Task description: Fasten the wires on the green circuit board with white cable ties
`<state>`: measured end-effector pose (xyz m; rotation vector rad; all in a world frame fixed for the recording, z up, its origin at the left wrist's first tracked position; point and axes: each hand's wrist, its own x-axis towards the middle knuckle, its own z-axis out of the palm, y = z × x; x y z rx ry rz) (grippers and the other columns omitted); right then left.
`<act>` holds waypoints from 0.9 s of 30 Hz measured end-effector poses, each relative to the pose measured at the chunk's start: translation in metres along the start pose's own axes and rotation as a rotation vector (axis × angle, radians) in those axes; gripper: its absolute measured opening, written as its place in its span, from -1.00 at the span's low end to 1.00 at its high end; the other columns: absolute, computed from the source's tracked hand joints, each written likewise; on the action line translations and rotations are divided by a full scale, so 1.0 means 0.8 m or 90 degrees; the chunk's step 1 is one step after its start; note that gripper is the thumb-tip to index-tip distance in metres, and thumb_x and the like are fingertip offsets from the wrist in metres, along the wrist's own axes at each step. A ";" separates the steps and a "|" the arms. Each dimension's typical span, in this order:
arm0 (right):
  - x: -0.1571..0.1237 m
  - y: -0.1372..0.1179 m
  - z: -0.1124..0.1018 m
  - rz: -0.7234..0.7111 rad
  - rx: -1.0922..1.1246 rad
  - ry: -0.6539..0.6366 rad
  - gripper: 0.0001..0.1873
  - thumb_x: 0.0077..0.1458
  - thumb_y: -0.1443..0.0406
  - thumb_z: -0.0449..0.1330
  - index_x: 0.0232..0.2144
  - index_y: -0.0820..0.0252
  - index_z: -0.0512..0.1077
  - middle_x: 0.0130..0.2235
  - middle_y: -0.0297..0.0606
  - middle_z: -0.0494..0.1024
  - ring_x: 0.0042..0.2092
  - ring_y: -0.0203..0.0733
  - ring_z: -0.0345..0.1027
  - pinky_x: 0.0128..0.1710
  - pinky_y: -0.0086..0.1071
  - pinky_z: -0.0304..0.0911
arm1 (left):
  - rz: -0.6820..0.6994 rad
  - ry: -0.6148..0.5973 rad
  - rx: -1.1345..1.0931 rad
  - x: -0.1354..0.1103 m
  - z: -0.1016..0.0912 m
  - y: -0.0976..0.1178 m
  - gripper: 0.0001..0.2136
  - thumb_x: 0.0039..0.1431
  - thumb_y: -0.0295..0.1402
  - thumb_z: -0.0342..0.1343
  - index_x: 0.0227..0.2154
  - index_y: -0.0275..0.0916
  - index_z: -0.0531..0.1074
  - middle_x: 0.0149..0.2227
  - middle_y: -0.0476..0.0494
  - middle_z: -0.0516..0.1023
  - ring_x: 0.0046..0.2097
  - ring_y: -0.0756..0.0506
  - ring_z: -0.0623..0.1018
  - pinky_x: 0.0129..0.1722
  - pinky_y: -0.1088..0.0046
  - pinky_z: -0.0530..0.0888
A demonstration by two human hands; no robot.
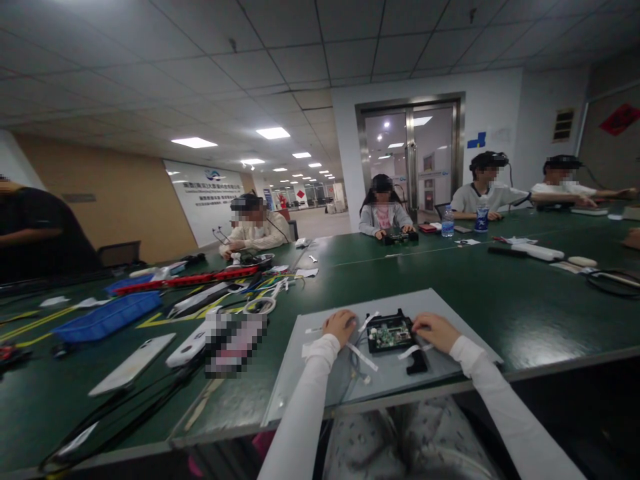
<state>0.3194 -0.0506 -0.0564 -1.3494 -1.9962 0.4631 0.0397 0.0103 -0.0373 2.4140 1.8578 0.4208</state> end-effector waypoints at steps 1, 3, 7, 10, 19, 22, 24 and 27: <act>-0.006 -0.002 0.001 -0.020 0.013 0.013 -0.82 -0.16 0.39 0.02 -0.50 0.20 0.41 -0.28 -0.26 0.45 -0.20 -0.26 0.26 -0.14 -0.42 0.09 | 0.000 -0.001 0.000 0.000 0.000 0.000 -0.72 0.05 -0.25 -0.12 -0.15 -0.02 0.31 0.02 0.04 0.25 0.05 -0.10 0.19 0.04 0.30 0.09; -0.016 -0.005 0.002 -0.039 0.040 0.028 -0.82 -0.16 0.40 0.02 -0.49 0.20 0.41 -0.25 -0.24 0.44 -0.18 -0.26 0.25 -0.11 -0.40 0.08 | 0.004 0.002 0.000 0.001 0.000 0.000 -0.72 0.05 -0.26 -0.12 -0.15 -0.02 0.31 0.01 0.05 0.25 0.05 -0.10 0.19 0.04 0.30 0.09; -0.027 -0.008 -0.002 -0.012 0.105 0.015 -0.84 -0.14 0.36 0.03 -0.54 0.20 0.41 -0.24 -0.24 0.43 -0.17 -0.25 0.26 -0.10 -0.38 0.09 | 0.006 0.002 0.000 0.000 0.001 0.003 -0.72 0.05 -0.25 -0.12 -0.15 -0.01 0.31 0.01 0.07 0.25 0.05 -0.09 0.19 0.05 0.33 0.09; -0.030 -0.007 -0.006 0.000 0.149 -0.007 -0.87 -0.17 0.34 0.06 -0.59 0.20 0.41 -0.22 -0.24 0.43 -0.17 -0.24 0.27 -0.09 -0.37 0.10 | 0.000 -0.003 0.003 -0.001 0.001 0.004 -0.71 0.06 -0.25 -0.13 -0.14 -0.01 0.30 0.01 0.06 0.25 0.05 -0.09 0.19 0.05 0.33 0.09; -0.031 -0.005 -0.006 -0.010 0.159 -0.022 -0.90 -0.21 0.36 0.09 -0.61 0.20 0.41 -0.21 -0.24 0.43 -0.17 -0.23 0.28 -0.09 -0.36 0.09 | 0.007 0.007 0.007 0.000 0.005 0.002 -0.71 0.05 -0.26 -0.12 -0.14 -0.02 0.30 0.00 0.05 0.26 0.04 -0.09 0.20 0.05 0.33 0.10; -0.032 -0.006 -0.007 -0.021 0.147 -0.017 -0.91 -0.21 0.37 0.09 -0.61 0.20 0.41 -0.22 -0.24 0.43 -0.16 -0.22 0.27 -0.09 -0.35 0.09 | 0.005 0.004 0.006 -0.001 0.004 0.003 -0.71 0.05 -0.26 -0.11 -0.14 -0.03 0.31 0.00 0.05 0.27 0.04 -0.08 0.20 0.05 0.33 0.10; -0.032 -0.006 -0.007 -0.027 0.143 -0.016 -0.91 -0.22 0.37 0.09 -0.61 0.20 0.40 -0.22 -0.24 0.43 -0.16 -0.22 0.27 -0.08 -0.35 0.09 | 0.006 0.003 0.004 -0.001 0.004 0.003 -0.71 0.05 -0.26 -0.11 -0.14 -0.03 0.31 0.00 0.05 0.26 0.04 -0.09 0.20 0.05 0.33 0.10; -0.033 -0.007 -0.007 -0.033 0.142 -0.016 -0.92 -0.22 0.38 0.09 -0.60 0.19 0.39 -0.22 -0.24 0.43 -0.16 -0.22 0.27 -0.08 -0.35 0.08 | 0.007 0.004 0.002 -0.001 0.003 0.003 -0.71 0.05 -0.26 -0.11 -0.14 -0.02 0.31 0.01 0.05 0.26 0.05 -0.09 0.19 0.05 0.33 0.10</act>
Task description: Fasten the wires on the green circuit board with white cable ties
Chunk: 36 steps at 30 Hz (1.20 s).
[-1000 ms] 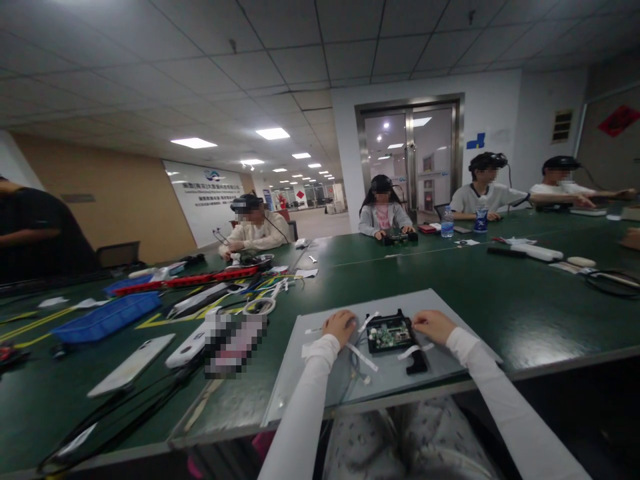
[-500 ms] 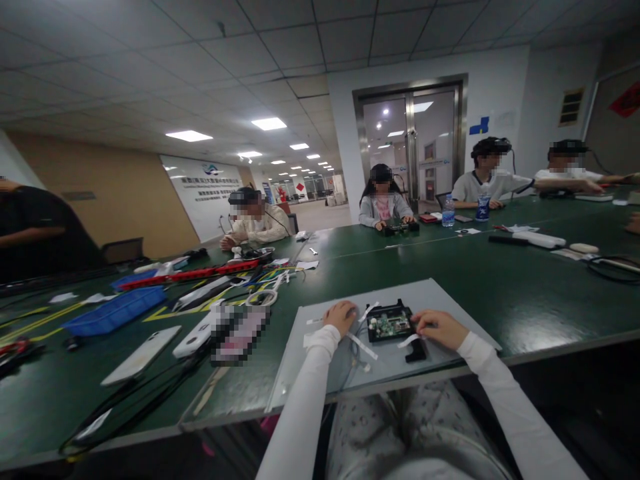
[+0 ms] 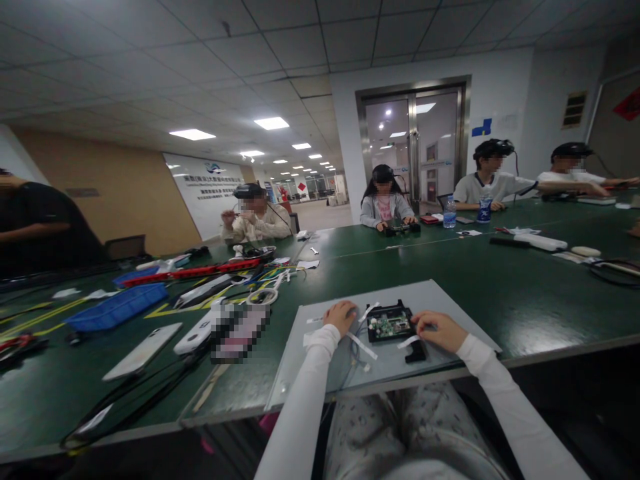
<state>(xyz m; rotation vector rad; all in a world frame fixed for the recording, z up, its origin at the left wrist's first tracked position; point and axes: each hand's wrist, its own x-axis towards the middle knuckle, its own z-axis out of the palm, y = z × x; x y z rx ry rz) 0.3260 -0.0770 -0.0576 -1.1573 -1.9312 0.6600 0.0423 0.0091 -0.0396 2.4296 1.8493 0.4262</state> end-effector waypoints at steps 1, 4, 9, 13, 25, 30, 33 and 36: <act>0.000 0.000 0.000 -0.001 0.001 0.000 -0.92 -0.22 0.38 0.09 -0.61 0.20 0.39 -0.22 -0.24 0.43 -0.16 -0.23 0.27 -0.09 -0.35 0.09 | 0.000 0.000 0.000 0.000 0.000 0.000 -0.71 0.05 -0.25 -0.11 -0.14 -0.02 0.31 0.01 0.06 0.26 0.05 -0.09 0.19 0.05 0.33 0.10; -0.001 0.000 0.000 -0.007 0.008 0.003 -0.93 -0.23 0.38 0.09 -0.61 0.20 0.38 -0.22 -0.24 0.42 -0.16 -0.24 0.27 -0.09 -0.37 0.08 | 0.002 -0.002 0.001 0.001 0.000 -0.001 -0.71 0.05 -0.24 -0.12 -0.14 -0.01 0.30 0.01 0.06 0.25 0.05 -0.09 0.19 0.05 0.33 0.09; -0.002 0.000 0.000 -0.008 0.014 0.003 -0.94 -0.24 0.38 0.09 -0.61 0.21 0.37 -0.22 -0.25 0.42 -0.16 -0.23 0.26 -0.09 -0.37 0.08 | -0.001 -0.002 0.013 0.000 0.000 0.000 -0.70 0.05 -0.25 -0.12 -0.13 0.00 0.29 0.01 0.06 0.25 0.05 -0.10 0.19 0.04 0.33 0.09; -0.002 -0.001 0.000 -0.006 0.018 0.002 -0.94 -0.25 0.39 0.08 -0.61 0.21 0.36 -0.21 -0.25 0.42 -0.15 -0.23 0.26 -0.09 -0.37 0.07 | -0.003 0.002 0.006 -0.001 0.000 0.000 -0.71 0.05 -0.24 -0.12 -0.13 0.01 0.29 0.01 0.07 0.25 0.05 -0.11 0.19 0.03 0.29 0.10; -0.003 -0.007 0.000 -0.008 0.024 -0.001 -0.95 -0.23 0.39 0.08 -0.62 0.22 0.34 -0.22 -0.21 0.42 -0.16 -0.21 0.26 -0.10 -0.34 0.09 | 0.014 0.009 -0.007 0.002 0.005 -0.005 -0.71 0.04 -0.27 -0.10 -0.15 -0.03 0.32 0.00 0.03 0.27 0.04 -0.09 0.21 0.04 0.32 0.10; -0.003 -0.008 -0.001 -0.013 0.015 0.005 -0.95 -0.23 0.38 0.09 -0.61 0.21 0.35 -0.23 -0.22 0.43 -0.16 -0.21 0.26 -0.10 -0.34 0.09 | 0.023 0.026 -0.008 0.003 0.008 -0.008 -0.72 0.04 -0.27 -0.10 -0.16 -0.02 0.32 -0.02 0.03 0.28 0.03 -0.12 0.22 0.02 0.27 0.11; -0.003 -0.009 -0.002 -0.017 0.010 0.005 -0.96 -0.23 0.38 0.09 -0.61 0.21 0.36 -0.23 -0.22 0.43 -0.17 -0.21 0.27 -0.11 -0.34 0.10 | 0.026 0.026 -0.008 0.002 0.007 -0.008 -0.72 0.04 -0.27 -0.10 -0.16 -0.03 0.32 -0.01 0.02 0.28 0.03 -0.11 0.22 0.03 0.28 0.11; -0.003 -0.009 -0.002 -0.018 0.003 0.004 -0.96 -0.23 0.38 0.10 -0.61 0.21 0.36 -0.23 -0.23 0.43 -0.17 -0.21 0.27 -0.11 -0.34 0.10 | 0.024 0.024 -0.008 0.002 0.006 -0.007 -0.72 0.04 -0.27 -0.10 -0.15 -0.04 0.32 -0.01 0.01 0.27 0.03 -0.11 0.21 0.03 0.29 0.11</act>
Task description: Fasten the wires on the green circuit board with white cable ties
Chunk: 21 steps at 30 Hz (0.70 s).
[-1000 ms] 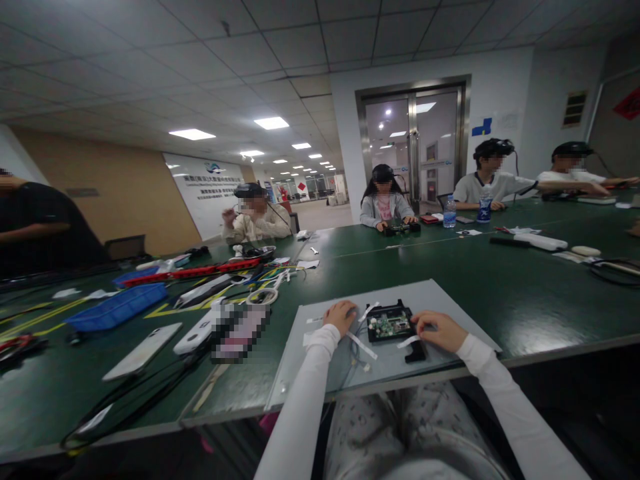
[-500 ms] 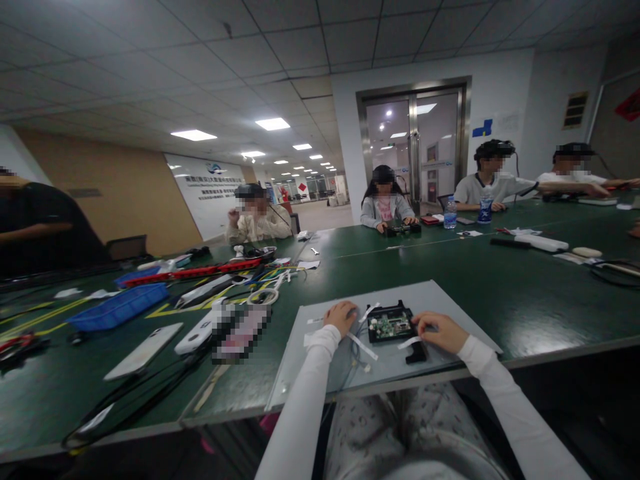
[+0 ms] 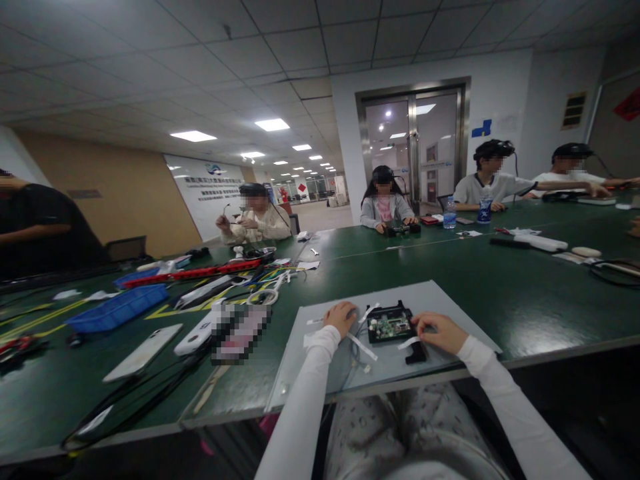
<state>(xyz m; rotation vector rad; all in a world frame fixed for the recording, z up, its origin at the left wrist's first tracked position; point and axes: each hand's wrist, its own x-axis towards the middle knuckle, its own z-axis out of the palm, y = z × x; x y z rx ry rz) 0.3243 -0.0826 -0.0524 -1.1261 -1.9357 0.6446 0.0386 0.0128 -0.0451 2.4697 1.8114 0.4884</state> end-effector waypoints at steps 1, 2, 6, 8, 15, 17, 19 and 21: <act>0.000 0.000 0.000 0.001 -0.002 0.000 -0.96 -0.23 0.38 0.10 -0.61 0.21 0.35 -0.23 -0.23 0.43 -0.17 -0.21 0.27 -0.11 -0.34 0.10 | -0.001 0.000 0.000 0.000 0.000 0.000 -0.72 0.04 -0.27 -0.10 -0.15 -0.04 0.32 -0.01 0.01 0.27 0.03 -0.11 0.21 0.03 0.29 0.11; 0.000 0.000 0.000 0.002 -0.004 0.000 -0.96 -0.23 0.38 0.10 -0.61 0.21 0.35 -0.23 -0.23 0.43 -0.17 -0.21 0.27 -0.11 -0.34 0.10 | -0.001 -0.001 0.001 0.000 0.000 0.000 -0.72 0.04 -0.28 -0.10 -0.15 -0.04 0.32 -0.01 0.01 0.28 0.03 -0.11 0.22 0.02 0.28 0.12; 0.000 0.001 0.000 -0.004 -0.004 0.001 -0.97 -0.23 0.38 0.10 -0.62 0.20 0.35 -0.23 -0.23 0.42 -0.18 -0.21 0.27 -0.11 -0.34 0.10 | 0.003 0.001 0.000 0.001 0.000 -0.001 -0.72 0.03 -0.28 -0.09 -0.15 -0.03 0.32 -0.01 0.02 0.28 0.03 -0.12 0.22 0.02 0.28 0.12; 0.000 0.000 0.000 -0.016 -0.004 0.000 -0.97 -0.23 0.38 0.10 -0.60 0.20 0.34 -0.24 -0.24 0.42 -0.17 -0.22 0.27 -0.12 -0.34 0.11 | 0.003 0.001 0.000 0.002 0.001 -0.002 -0.72 0.03 -0.29 -0.08 -0.15 -0.03 0.31 -0.01 0.02 0.28 0.03 -0.12 0.22 0.02 0.27 0.13; 0.002 0.006 0.003 -0.023 -0.017 0.011 -0.88 -0.24 0.41 0.08 -0.50 0.19 0.33 -0.26 -0.26 0.43 -0.17 -0.21 0.26 -0.12 -0.31 0.12 | -0.003 -0.005 0.008 0.000 -0.002 0.002 -0.71 0.02 -0.28 -0.07 -0.15 -0.03 0.31 -0.01 0.02 0.28 0.03 -0.12 0.22 0.02 0.27 0.11; 0.003 0.007 0.003 -0.010 -0.024 0.021 -0.83 -0.23 0.42 0.06 -0.46 0.18 0.33 -0.28 -0.27 0.43 -0.18 -0.22 0.26 -0.13 -0.30 0.13 | -0.006 -0.010 0.008 -0.001 -0.004 0.004 -0.71 0.02 -0.28 -0.07 -0.15 -0.04 0.32 0.00 0.03 0.27 0.03 -0.12 0.21 0.03 0.28 0.11; 0.002 0.006 0.001 -0.004 -0.045 0.044 -0.80 -0.20 0.42 0.03 -0.43 0.18 0.34 -0.29 -0.28 0.43 -0.19 -0.22 0.27 -0.12 -0.31 0.13 | -0.010 -0.013 0.007 -0.002 -0.006 0.005 -0.71 0.02 -0.27 -0.07 -0.15 -0.04 0.32 0.00 0.02 0.27 0.03 -0.12 0.21 0.02 0.28 0.11; -0.001 0.004 -0.003 -0.013 -0.081 0.052 -0.80 -0.15 0.39 0.01 -0.39 0.18 0.34 -0.29 -0.26 0.43 -0.18 -0.22 0.26 -0.11 -0.30 0.12 | -0.008 -0.010 0.008 -0.003 -0.007 0.005 -0.71 0.03 -0.27 -0.08 -0.15 -0.04 0.31 0.00 0.02 0.27 0.03 -0.12 0.21 0.02 0.28 0.12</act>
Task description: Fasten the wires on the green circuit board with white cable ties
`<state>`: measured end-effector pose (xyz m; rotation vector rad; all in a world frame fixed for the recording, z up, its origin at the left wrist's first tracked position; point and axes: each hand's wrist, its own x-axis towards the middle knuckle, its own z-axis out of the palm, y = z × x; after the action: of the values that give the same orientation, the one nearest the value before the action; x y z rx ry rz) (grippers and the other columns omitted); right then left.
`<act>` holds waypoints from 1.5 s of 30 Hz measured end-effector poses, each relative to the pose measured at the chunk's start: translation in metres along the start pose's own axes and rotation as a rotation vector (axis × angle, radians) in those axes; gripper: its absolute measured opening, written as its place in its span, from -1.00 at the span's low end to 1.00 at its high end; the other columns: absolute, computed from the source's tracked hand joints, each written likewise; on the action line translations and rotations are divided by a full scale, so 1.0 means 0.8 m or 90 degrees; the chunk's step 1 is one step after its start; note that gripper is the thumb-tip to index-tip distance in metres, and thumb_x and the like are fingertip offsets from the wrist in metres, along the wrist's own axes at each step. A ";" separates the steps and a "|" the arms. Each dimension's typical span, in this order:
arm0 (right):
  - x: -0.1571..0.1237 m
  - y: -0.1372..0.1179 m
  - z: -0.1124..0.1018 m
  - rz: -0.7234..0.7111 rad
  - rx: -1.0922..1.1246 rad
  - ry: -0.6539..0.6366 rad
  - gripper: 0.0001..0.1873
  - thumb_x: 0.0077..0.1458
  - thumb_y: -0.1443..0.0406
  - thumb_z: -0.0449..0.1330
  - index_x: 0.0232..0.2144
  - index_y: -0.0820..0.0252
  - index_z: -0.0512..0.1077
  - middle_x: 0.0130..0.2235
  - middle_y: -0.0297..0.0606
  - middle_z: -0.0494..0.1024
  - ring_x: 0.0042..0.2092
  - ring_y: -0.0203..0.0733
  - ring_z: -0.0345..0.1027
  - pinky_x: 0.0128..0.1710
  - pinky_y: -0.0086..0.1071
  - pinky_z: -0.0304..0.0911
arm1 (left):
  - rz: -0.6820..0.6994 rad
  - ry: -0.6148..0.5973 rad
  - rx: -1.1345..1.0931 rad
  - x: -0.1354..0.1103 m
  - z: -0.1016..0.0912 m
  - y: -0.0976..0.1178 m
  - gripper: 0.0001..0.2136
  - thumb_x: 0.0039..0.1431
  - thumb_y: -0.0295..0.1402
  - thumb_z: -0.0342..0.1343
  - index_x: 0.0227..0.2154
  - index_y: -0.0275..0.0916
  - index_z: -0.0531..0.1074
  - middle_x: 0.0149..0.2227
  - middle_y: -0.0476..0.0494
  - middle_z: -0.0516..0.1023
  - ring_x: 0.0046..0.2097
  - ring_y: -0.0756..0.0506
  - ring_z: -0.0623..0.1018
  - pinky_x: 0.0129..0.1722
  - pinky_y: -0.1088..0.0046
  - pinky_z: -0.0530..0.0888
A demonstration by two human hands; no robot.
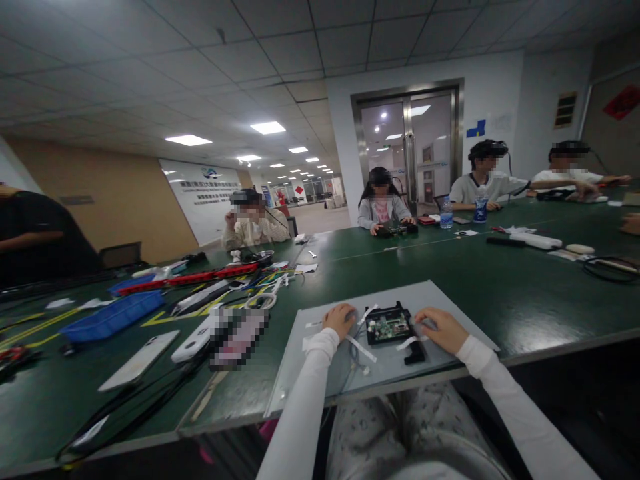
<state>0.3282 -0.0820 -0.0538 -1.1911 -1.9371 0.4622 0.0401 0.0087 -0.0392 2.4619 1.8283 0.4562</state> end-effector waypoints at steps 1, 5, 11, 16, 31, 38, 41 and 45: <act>-0.003 -0.001 -0.003 -0.011 -0.019 -0.010 -0.80 -0.12 0.35 0.02 -0.36 0.18 0.34 -0.27 -0.24 0.42 -0.17 -0.21 0.25 -0.10 -0.30 0.12 | 0.004 0.002 0.001 0.000 0.000 0.000 -0.71 0.03 -0.27 -0.08 -0.15 -0.04 0.31 0.00 0.01 0.27 0.03 -0.12 0.21 0.02 0.27 0.12; -0.017 0.004 -0.018 -0.050 -0.084 -0.100 -0.52 -0.13 0.14 0.10 -0.13 0.20 0.27 -0.08 -0.13 0.32 -0.04 -0.13 0.15 -0.02 -0.25 0.05 | 0.004 0.000 0.003 -0.001 0.001 -0.001 -0.71 0.02 -0.28 -0.08 -0.15 -0.05 0.31 0.00 0.00 0.26 0.04 -0.11 0.21 0.03 0.28 0.12; -0.026 0.008 -0.029 -0.057 -0.158 -0.196 -0.25 -0.27 -0.07 0.12 -0.02 0.14 0.22 0.04 -0.12 0.19 0.06 -0.01 0.01 0.04 -0.16 -0.07 | 0.011 -0.023 -0.019 0.002 -0.008 0.002 -0.70 0.00 -0.31 -0.06 -0.15 -0.12 0.32 -0.01 -0.04 0.29 0.03 -0.09 0.23 0.04 0.34 0.14; -0.033 -0.004 -0.033 -0.075 -0.176 -0.196 -0.19 -0.30 -0.10 0.12 0.02 0.07 0.16 0.09 -0.15 0.13 0.10 0.02 -0.05 0.06 -0.14 -0.15 | 0.049 -0.102 -0.065 -0.014 -0.032 0.009 -0.64 -0.04 -0.29 -0.01 -0.11 -0.19 0.30 -0.03 -0.13 0.33 -0.01 -0.09 0.30 0.00 0.40 0.21; -0.041 -0.007 -0.031 -0.085 -0.218 -0.193 -0.18 -0.25 -0.11 0.06 0.08 0.00 0.04 0.13 -0.20 0.06 0.14 -0.01 -0.15 0.10 -0.05 -0.39 | 0.097 0.087 -0.166 -0.111 -0.050 0.015 -0.62 0.05 -0.25 -0.11 -0.06 -0.26 0.22 -0.06 -0.17 0.32 -0.01 -0.06 0.30 0.01 0.38 0.23; -0.029 0.011 -0.021 0.021 -0.263 -0.190 -0.11 -0.26 -0.16 0.02 0.11 -0.04 -0.10 0.15 -0.19 -0.01 0.15 0.10 -0.25 -0.01 0.22 -0.50 | 0.076 0.268 -0.209 -0.116 -0.057 0.028 -0.71 0.07 -0.29 -0.12 -0.14 -0.19 0.28 -0.04 -0.13 0.28 0.03 -0.08 0.25 0.02 0.34 0.23; -0.023 0.023 -0.017 0.076 -0.285 -0.158 -0.11 -0.26 -0.18 0.00 0.11 -0.05 -0.10 0.15 -0.19 0.01 0.15 0.15 -0.26 -0.05 0.28 -0.45 | 0.028 0.306 -0.218 -0.123 -0.060 0.019 -0.71 0.07 -0.29 -0.12 -0.13 -0.18 0.27 -0.01 -0.14 0.23 0.03 -0.09 0.25 -0.03 0.31 0.28; -0.015 0.042 -0.016 0.165 -0.319 -0.117 -0.10 -0.26 -0.20 -0.06 0.12 -0.06 -0.14 0.14 -0.20 0.01 0.14 0.23 -0.29 -0.12 0.36 -0.41 | -0.023 0.315 -0.222 -0.127 -0.058 0.003 -0.73 0.05 -0.29 -0.10 -0.17 -0.19 0.30 -0.04 -0.15 0.23 0.01 -0.09 0.27 -0.08 0.33 0.33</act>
<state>0.3605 -0.0775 -0.0731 -1.7871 -2.1358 0.2257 0.0036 -0.0944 -0.0158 2.2024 1.7322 1.3537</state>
